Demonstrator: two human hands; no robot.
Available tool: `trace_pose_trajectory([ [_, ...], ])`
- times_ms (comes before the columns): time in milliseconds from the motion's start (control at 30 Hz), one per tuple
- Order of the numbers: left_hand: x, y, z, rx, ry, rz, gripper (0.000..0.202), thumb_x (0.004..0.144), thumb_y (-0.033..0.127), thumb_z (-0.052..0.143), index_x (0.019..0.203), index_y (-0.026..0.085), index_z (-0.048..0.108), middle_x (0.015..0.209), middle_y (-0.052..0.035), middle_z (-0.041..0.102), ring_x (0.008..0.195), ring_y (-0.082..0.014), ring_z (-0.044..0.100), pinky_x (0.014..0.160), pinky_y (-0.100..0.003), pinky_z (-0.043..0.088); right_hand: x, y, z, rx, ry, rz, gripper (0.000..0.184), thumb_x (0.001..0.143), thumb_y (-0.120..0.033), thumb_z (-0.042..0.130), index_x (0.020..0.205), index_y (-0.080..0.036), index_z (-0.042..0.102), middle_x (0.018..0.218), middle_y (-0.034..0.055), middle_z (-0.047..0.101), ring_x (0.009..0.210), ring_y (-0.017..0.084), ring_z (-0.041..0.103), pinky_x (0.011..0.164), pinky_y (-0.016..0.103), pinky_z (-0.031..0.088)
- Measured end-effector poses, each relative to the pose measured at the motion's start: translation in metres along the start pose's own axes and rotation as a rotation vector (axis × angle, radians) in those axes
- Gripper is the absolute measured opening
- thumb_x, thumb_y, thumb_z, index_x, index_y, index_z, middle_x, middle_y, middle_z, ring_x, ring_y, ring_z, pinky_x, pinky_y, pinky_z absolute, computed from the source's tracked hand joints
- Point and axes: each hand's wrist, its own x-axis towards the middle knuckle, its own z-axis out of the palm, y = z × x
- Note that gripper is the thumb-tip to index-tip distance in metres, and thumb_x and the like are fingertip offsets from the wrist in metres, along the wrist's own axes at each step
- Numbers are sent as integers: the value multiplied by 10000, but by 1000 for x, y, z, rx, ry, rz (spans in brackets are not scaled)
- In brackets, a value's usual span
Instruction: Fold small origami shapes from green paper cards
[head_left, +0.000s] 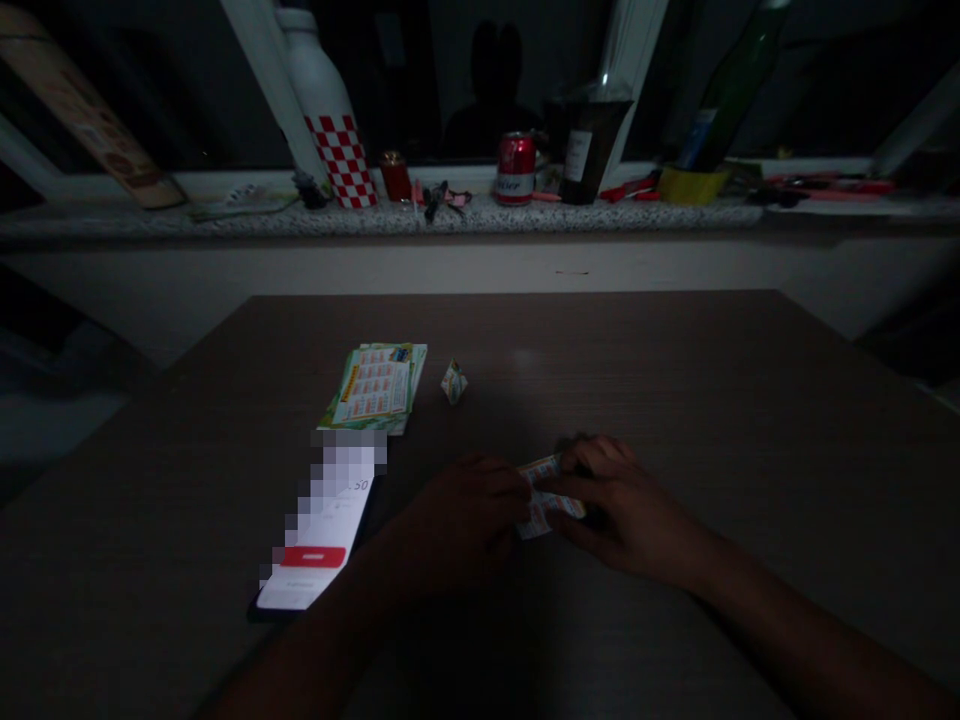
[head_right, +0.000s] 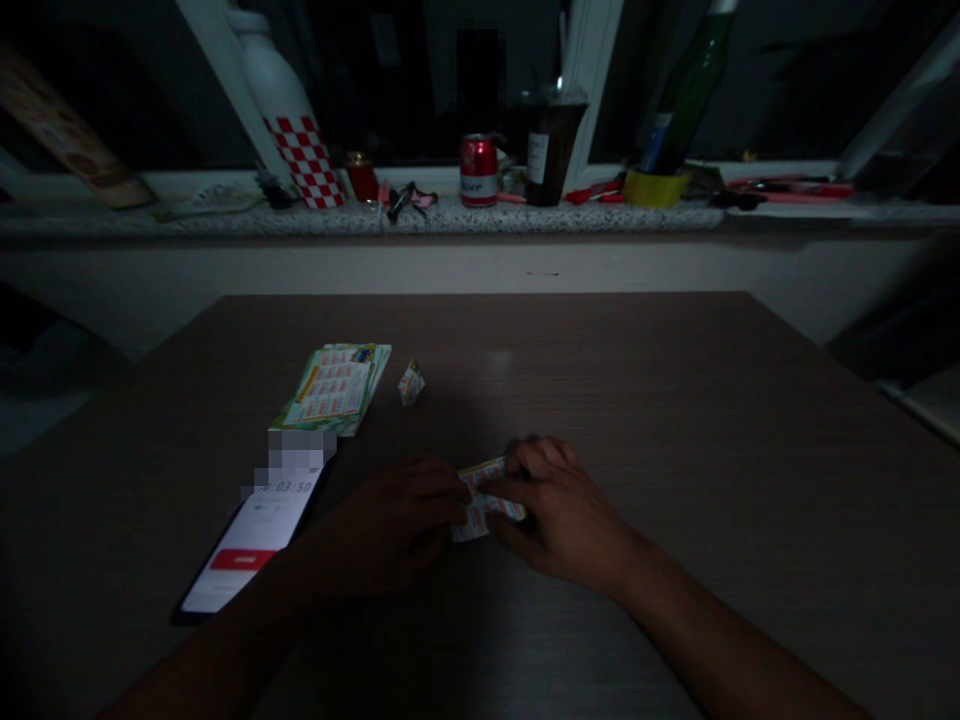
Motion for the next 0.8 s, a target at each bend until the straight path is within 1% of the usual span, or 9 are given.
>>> trace_pose_trajectory([
  [100, 0, 0, 0, 3, -8, 8, 205, 776, 55, 527, 903, 186, 623, 959, -40, 646, 953, -201, 563, 912, -377, 414, 0, -2, 0, -2, 0, 11, 262, 846, -320, 597, 1101, -306, 656, 963, 69, 575, 945, 251, 506, 828, 423, 398],
  [200, 0, 0, -1, -19, 13, 8, 205, 788, 64, 519, 912, 190, 623, 964, -38, 649, 951, -193, 566, 900, -370, 416, 0, -2, 0, -3, 20, 6, 255, 848, -322, 597, 1093, -308, 663, 956, 67, 583, 938, 249, 510, 835, 423, 393],
  [267, 0, 1, -2, -26, 19, -1, 169, 808, 91, 522, 900, 187, 626, 947, -40, 651, 928, -190, 572, 877, -361, 423, -1, -2, 0, -5, 28, 1, 256, 844, -314, 601, 1093, -307, 665, 954, 66, 586, 932, 248, 512, 839, 423, 391],
  [467, 3, -1, -3, -20, 10, -87, 92, 839, 150, 538, 866, 179, 621, 872, -32, 628, 844, -180, 569, 792, -319, 431, -1, -2, 1, -16, 3, 13, 290, 848, -312, 599, 1134, -316, 644, 963, 68, 579, 942, 254, 505, 831, 420, 386],
  [567, 4, -4, 0, -18, 23, -114, 100, 855, 172, 529, 884, 180, 624, 871, -33, 615, 838, -181, 561, 772, -312, 426, 0, -2, 1, -19, -1, 18, 291, 850, -319, 598, 1137, -321, 642, 964, 65, 579, 950, 255, 504, 838, 422, 382],
  [667, 6, -7, 6, -2, 29, -145, 103, 859, 190, 531, 894, 177, 628, 852, -33, 611, 828, -188, 554, 741, -312, 420, -1, -2, 1, -22, 6, 13, 262, 840, -316, 609, 1097, -312, 660, 949, 63, 577, 941, 254, 505, 831, 418, 385],
  [800, 9, -7, 14, 34, 96, -246, 107, 865, 207, 517, 855, 163, 614, 825, -36, 601, 798, -193, 549, 723, -323, 411, -1, -2, 0, -19, -1, 16, 255, 846, -282, 596, 1092, -297, 661, 946, 67, 572, 934, 250, 503, 831, 418, 388],
])
